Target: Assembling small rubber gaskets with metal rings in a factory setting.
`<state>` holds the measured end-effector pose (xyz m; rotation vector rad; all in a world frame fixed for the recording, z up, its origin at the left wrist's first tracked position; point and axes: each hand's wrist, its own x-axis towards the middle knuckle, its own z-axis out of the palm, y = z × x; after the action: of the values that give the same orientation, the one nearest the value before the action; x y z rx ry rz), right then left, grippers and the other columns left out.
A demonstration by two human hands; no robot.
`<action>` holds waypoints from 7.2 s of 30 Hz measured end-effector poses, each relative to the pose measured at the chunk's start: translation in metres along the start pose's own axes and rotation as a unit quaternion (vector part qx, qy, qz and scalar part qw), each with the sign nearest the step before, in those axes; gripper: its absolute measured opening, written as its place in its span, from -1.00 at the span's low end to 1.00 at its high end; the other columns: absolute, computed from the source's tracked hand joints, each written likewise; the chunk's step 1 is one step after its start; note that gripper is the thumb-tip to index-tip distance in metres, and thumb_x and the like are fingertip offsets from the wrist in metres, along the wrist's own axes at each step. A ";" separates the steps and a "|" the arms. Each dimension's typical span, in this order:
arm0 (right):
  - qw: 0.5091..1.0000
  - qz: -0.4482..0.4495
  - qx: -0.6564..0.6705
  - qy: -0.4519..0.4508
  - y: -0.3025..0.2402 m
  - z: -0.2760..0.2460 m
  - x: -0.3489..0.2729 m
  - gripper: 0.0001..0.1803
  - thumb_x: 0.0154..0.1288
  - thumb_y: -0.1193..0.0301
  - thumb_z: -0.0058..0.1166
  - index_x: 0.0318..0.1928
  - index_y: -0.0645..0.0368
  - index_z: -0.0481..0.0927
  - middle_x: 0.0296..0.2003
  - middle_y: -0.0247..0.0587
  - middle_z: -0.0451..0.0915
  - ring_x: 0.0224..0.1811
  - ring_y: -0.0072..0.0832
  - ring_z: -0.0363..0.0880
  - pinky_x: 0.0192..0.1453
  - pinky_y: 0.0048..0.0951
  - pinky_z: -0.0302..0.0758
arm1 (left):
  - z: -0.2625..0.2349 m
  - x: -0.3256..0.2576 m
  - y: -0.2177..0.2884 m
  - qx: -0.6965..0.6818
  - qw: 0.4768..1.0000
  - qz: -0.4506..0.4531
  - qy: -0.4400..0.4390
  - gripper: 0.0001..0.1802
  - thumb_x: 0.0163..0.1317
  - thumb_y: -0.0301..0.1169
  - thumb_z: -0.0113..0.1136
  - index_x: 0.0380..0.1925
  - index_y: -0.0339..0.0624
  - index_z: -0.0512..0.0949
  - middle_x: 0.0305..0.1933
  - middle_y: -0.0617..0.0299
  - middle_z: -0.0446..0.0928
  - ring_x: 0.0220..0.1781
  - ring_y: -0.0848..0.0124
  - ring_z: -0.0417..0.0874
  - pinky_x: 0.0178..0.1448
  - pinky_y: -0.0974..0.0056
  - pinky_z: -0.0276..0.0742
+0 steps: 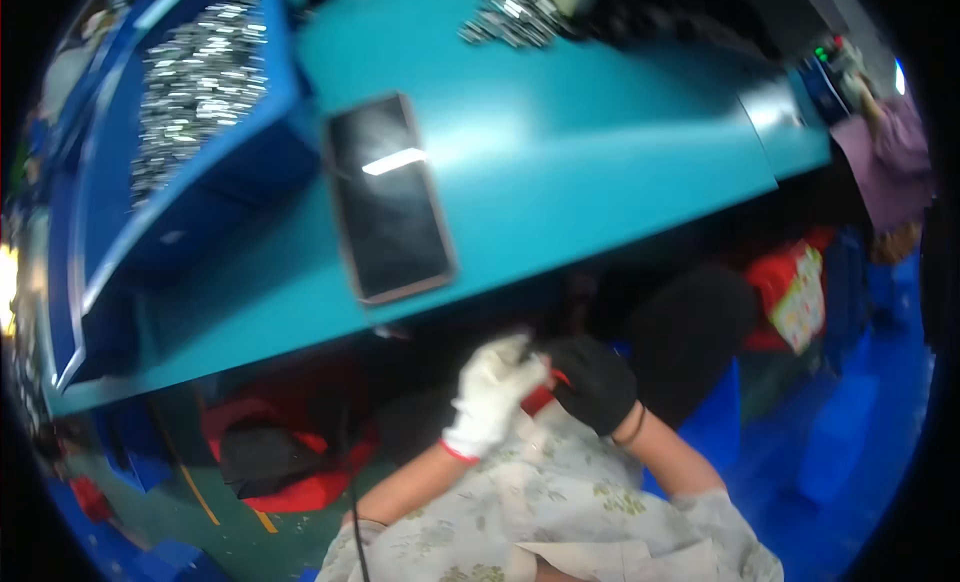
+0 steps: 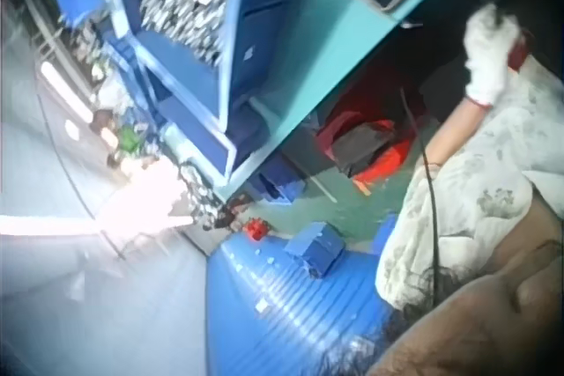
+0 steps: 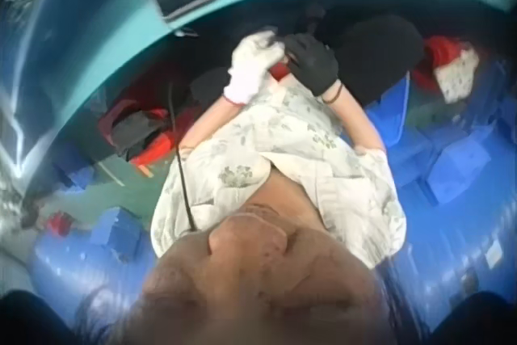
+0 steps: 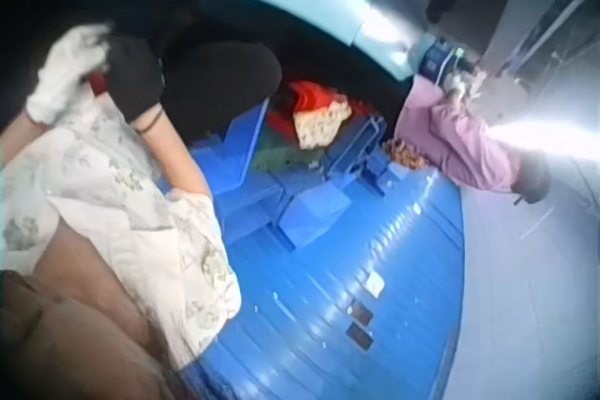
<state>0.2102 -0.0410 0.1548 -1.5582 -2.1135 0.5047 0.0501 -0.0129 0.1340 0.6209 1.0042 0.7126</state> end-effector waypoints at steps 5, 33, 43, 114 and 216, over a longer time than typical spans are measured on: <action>0.990 0.030 0.135 -0.017 0.009 0.003 0.001 -0.37 0.03 0.40 0.31 0.14 0.22 0.38 -0.07 -0.03 0.45 -0.16 -0.16 0.55 -0.11 -0.34 0.51 | -0.008 0.001 -0.015 -0.030 0.998 0.030 -0.037 -0.54 0.11 -0.60 0.18 0.02 -0.56 0.34 -0.21 0.12 0.58 -0.18 0.45 0.63 -0.04 0.40 0.52; 0.994 0.064 0.051 -0.079 0.011 0.023 0.000 -0.53 0.02 0.36 0.28 -0.02 0.23 0.56 -0.15 0.04 0.61 -0.12 -0.03 0.60 -0.03 -0.16 0.54 | -0.019 -0.003 -0.001 0.355 0.930 0.096 -0.009 -0.60 0.26 -0.19 0.09 -0.02 -0.22 0.54 -0.23 0.04 0.65 -0.15 0.21 0.68 -0.02 0.23 0.54; 0.931 0.153 0.004 -0.331 0.009 -0.002 0.031 -0.50 0.11 0.28 0.20 0.11 -0.04 0.43 -0.22 0.11 0.61 -0.15 0.07 0.59 -0.17 -0.06 0.53 | -0.026 0.000 -0.010 0.350 0.923 0.128 -0.101 -0.66 0.25 -0.26 0.08 -0.10 -0.27 0.55 -0.35 0.27 0.61 -0.24 0.46 0.58 -0.06 0.39 0.45; 0.931 0.178 0.311 -0.066 0.017 0.029 0.008 -0.72 0.28 0.30 0.11 -0.10 0.21 0.60 -0.24 -0.10 0.63 -0.26 -0.32 0.63 -0.17 -0.39 0.52 | -0.023 0.009 -0.012 0.123 0.991 0.045 -0.018 -0.48 0.09 -0.66 0.21 0.10 -0.49 0.35 -0.05 0.07 0.57 -0.14 0.45 0.63 -0.01 0.37 0.58; 0.934 0.125 0.333 0.018 0.005 -0.004 -0.004 -0.44 0.00 0.47 0.32 0.08 0.19 0.47 -0.10 -0.17 0.51 -0.08 -0.33 0.55 0.00 -0.39 0.49 | -0.005 0.002 0.017 -0.195 0.969 -0.073 -0.130 -0.61 0.29 -0.51 0.05 0.10 -0.43 0.37 0.07 0.02 0.47 0.01 0.32 0.58 0.01 0.20 0.69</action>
<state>0.2174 -0.0433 0.1551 -1.3991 -1.4755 1.1303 0.0426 0.0000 0.1432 0.2827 0.6352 0.6545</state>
